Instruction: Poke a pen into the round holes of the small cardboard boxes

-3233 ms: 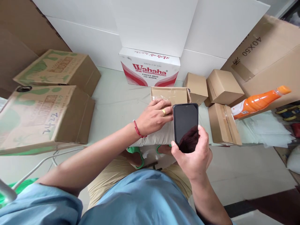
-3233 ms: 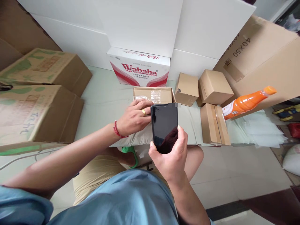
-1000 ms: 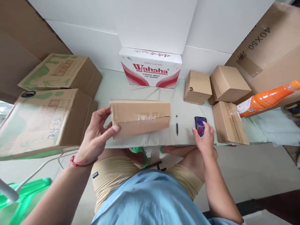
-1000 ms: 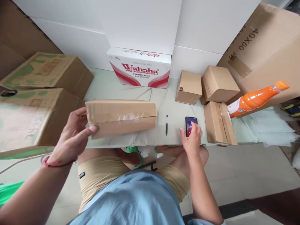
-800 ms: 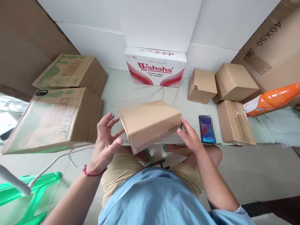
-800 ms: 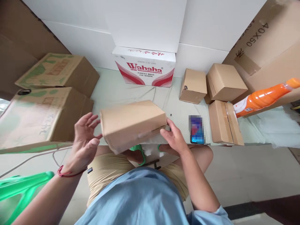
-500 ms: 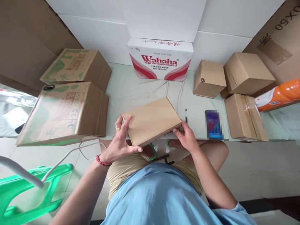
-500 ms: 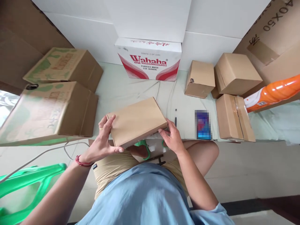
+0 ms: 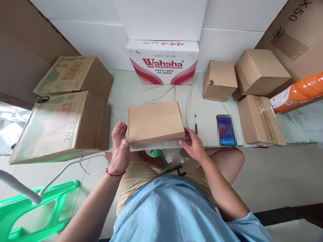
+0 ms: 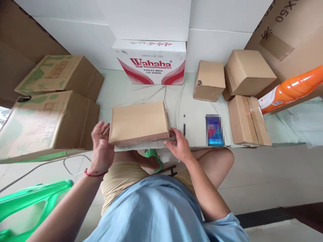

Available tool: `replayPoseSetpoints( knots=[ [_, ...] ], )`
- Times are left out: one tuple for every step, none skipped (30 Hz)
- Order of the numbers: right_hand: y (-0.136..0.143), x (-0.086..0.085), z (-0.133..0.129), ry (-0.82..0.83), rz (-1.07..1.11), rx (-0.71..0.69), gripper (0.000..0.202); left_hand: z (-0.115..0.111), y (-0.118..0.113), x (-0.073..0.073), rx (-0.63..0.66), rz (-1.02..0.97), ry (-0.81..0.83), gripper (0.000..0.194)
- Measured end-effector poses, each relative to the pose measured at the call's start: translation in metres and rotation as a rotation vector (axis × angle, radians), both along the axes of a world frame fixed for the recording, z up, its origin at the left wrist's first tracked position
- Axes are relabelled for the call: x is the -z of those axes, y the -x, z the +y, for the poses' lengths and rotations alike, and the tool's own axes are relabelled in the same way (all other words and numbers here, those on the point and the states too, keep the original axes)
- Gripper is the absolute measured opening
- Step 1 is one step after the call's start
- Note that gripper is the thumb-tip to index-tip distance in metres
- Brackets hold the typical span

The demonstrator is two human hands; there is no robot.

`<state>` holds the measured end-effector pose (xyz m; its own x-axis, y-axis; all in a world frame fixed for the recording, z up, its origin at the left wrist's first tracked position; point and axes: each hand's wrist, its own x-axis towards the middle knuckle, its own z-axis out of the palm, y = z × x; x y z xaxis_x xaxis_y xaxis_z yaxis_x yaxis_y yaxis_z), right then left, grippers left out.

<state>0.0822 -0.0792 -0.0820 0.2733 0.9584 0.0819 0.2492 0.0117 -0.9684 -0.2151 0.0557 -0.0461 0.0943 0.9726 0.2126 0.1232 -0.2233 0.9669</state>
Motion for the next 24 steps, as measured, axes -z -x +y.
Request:
replayPoseSetpoints(
  knots=[
    [0.0,0.0,0.0,-0.006,-0.017,-0.002,0.066,0.009,-0.005,-0.003,-0.088,-0.146,0.097,0.083],
    [0.0,-0.001,0.001,-0.013,-0.039,-0.005,0.062,0.018,-0.011,-0.006,-0.165,-0.26,0.215,0.08],
    [0.0,-0.002,0.001,-0.019,-0.065,-0.011,0.057,0.025,-0.018,-0.009,-0.216,-0.321,0.333,0.079],
    [0.001,-0.003,0.001,-0.023,-0.093,-0.018,0.053,0.031,-0.024,-0.012,-0.218,-0.335,0.425,0.077],
    [0.001,-0.004,0.001,-0.026,-0.119,-0.024,0.05,0.034,-0.031,-0.015,-0.194,-0.327,0.495,0.074],
    [0.001,-0.004,0.001,-0.027,-0.141,-0.023,0.049,0.034,-0.036,-0.018,-0.149,-0.303,0.545,0.07],
    [0.0,-0.004,0.0,-0.024,-0.15,-0.016,0.05,0.031,-0.04,-0.021,-0.089,-0.273,0.576,0.064],
    [-0.001,-0.003,0.0,-0.021,-0.142,-0.009,0.051,0.025,-0.043,-0.025,-0.037,-0.247,0.603,0.06],
    [-0.002,-0.003,-0.001,-0.02,-0.115,-0.004,0.053,0.018,-0.044,-0.029,0.01,-0.223,0.619,0.058],
    [-0.003,-0.002,-0.002,-0.023,-0.075,-0.004,0.054,0.011,-0.043,-0.034,0.054,-0.204,0.625,0.059],
    [-0.005,-0.001,-0.003,-0.029,-0.033,-0.008,0.055,0.003,-0.041,-0.039,0.095,-0.187,0.626,0.061],
    [-0.007,-0.001,-0.003,-0.034,0.001,-0.014,0.055,-0.003,-0.039,-0.044,0.137,-0.168,0.626,0.064],
    [-0.008,-0.001,-0.004,-0.037,0.02,-0.018,0.055,-0.008,-0.036,-0.049,0.161,-0.155,0.633,0.068],
    [-0.009,-0.001,-0.004,-0.036,0.023,-0.02,0.054,-0.011,-0.034,-0.053,0.166,-0.143,0.65,0.07],
    [-0.008,-0.001,-0.003,-0.032,0.012,-0.023,0.055,-0.013,-0.033,-0.058,0.146,-0.137,0.676,0.072],
    [-0.007,-0.001,-0.003,-0.027,-0.009,-0.03,0.056,-0.013,-0.033,-0.061,0.101,-0.143,0.704,0.072],
    [-0.005,-0.001,-0.003,-0.023,-0.039,-0.038,0.058,-0.013,-0.034,-0.065,0.041,-0.163,0.725,0.071],
    [-0.003,-0.001,-0.002,-0.021,-0.08,-0.045,0.06,-0.011,-0.036,-0.069,-0.013,-0.197,0.733,0.07],
    [0.0,0.0,-0.002,-0.021,-0.131,-0.049,0.061,-0.01,-0.038,-0.074,-0.05,-0.243,0.723,0.068],
    [0.003,0.001,-0.002,-0.02,-0.187,-0.049,0.06,-0.008,-0.041,-0.079,-0.058,-0.296,0.691,0.065],
    [0.005,0.002,-0.002,-0.018,-0.242,-0.046,0.056,-0.005,-0.044,-0.085,-0.042,-0.352,0.633,0.062],
    [0.007,0.003,-0.002,-0.018,-0.29,-0.042,0.052,-0.002,-0.046,-0.092,-0.01,-0.403,0.553,0.059],
    [0.008,0.004,-0.001,-0.018,-0.33,-0.038,0.047,0.003,-0.048,-0.099,0.026,-0.439,0.462,0.057],
    [0.009,0.005,-0.001,-0.021,-0.36,-0.034,0.043,0.009,-0.049,-0.106,0.059,-0.452,0.368,0.056]
  ],
)
